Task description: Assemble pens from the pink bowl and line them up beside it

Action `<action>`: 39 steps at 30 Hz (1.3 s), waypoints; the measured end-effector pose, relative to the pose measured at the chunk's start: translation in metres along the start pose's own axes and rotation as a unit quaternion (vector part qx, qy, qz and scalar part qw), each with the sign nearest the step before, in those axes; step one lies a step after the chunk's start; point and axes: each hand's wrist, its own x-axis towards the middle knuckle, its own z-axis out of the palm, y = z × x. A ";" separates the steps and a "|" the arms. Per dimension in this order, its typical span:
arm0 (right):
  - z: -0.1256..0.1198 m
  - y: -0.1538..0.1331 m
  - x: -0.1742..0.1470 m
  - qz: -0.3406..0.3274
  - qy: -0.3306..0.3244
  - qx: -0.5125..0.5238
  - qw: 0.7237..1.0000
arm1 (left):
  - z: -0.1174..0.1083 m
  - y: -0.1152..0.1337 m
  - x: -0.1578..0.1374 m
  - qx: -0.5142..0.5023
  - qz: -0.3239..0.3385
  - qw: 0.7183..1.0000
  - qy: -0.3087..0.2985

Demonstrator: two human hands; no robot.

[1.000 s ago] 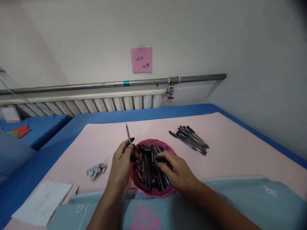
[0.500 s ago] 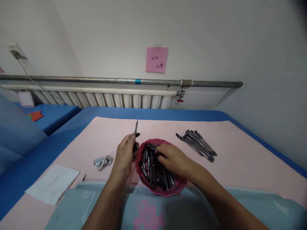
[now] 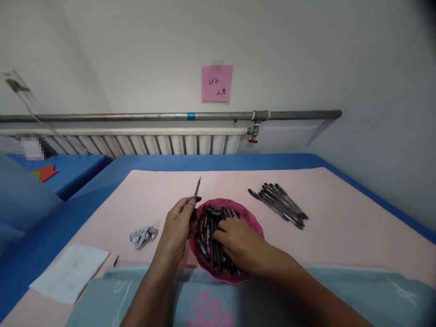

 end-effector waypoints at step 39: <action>-0.011 0.025 -0.001 0.205 0.421 0.626 0.623 | 0.027 -0.018 -0.017 0.035 -0.086 0.985 -0.143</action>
